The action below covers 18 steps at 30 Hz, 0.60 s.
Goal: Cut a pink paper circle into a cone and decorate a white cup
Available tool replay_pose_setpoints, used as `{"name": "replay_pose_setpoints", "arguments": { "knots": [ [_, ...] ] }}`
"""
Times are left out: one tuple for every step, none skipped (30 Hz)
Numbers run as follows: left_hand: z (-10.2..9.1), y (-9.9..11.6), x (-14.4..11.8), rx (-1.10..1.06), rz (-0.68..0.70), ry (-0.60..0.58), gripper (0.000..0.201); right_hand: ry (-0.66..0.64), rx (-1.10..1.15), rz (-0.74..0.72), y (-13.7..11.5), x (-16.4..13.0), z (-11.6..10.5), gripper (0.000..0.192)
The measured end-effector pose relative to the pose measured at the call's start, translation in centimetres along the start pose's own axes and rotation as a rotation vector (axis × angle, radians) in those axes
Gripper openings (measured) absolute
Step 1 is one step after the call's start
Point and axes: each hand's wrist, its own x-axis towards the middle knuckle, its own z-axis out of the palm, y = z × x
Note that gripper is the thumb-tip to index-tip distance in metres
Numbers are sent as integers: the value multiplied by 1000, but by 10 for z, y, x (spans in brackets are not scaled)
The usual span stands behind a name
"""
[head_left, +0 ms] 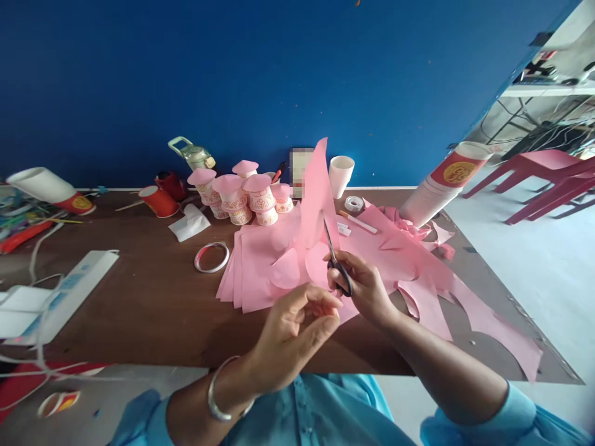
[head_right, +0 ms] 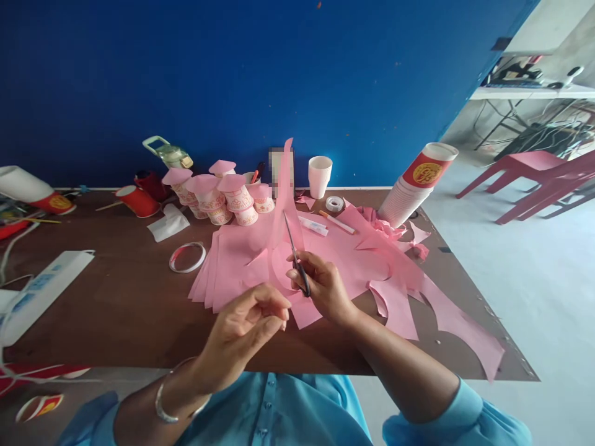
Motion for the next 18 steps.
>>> {"name": "replay_pose_setpoints", "arguments": {
  "knots": [
    [7, -8, 0, -95, -77, 50, 21, 3, -11, -10, 0, 0, 0, 41],
    [12, -16, 1, -208, -114, 122, 24, 6, -25, -23, 0, 0, 0, 41],
    [15, -24, 3, -313, -152, 182, 26, 9, -42, -38, -1, 0, 0, 40],
    [18, -30, 6, -401, -172, 224, 29, 13, -61, -55, -1, 0, -1, 39],
    [20, -36, 8, -464, -186, 253, 31, 15, -83, -72, -1, 0, -1, 38],
    [22, -40, 11, -513, -197, 271, 33, 18, -105, -87, -1, 0, -1, 37],
    [24, -43, 13, -551, -204, 287, 36, 20, -126, -98, -1, 0, -1, 35],
    [26, -46, 15, -582, -208, 304, 39, 24, -145, -110, -1, 0, -1, 32],
    [28, -47, 18, -613, -213, 313, 41, 27, -163, -123, 0, -1, 0, 30],
    [31, -47, 21, -645, -217, 316, 45, 28, -178, -135, 0, -1, 0, 28],
    [34, -47, 24, -679, -214, 305, 49, 27, -188, -149, 0, -1, 0, 25],
    [37, -47, 28, -716, -208, 282, 54, 25, -190, -163, 0, -2, 0, 24],
    [41, -47, 33, -752, -194, 261, 60, 20, -188, -173, 0, -2, 0, 22],
    [44, -47, 39, -779, -182, 241, 64, 20, -185, -178, 0, -2, 0, 21],
    [48, -46, 45, -798, -172, 237, 66, 25, -184, -182, 0, -2, 0, 21],
    [50, -46, 51, -813, -163, 242, 67, 37, -185, -190, 0, -2, 0, 22],
    [52, -45, 56, -830, -150, 256, 68, 50, -189, -200, 0, -2, -1, 23],
    [53, -44, 61, -849, -135, 267, 68, 62, -194, -209, 0, -2, -1, 24]
  ]
}}
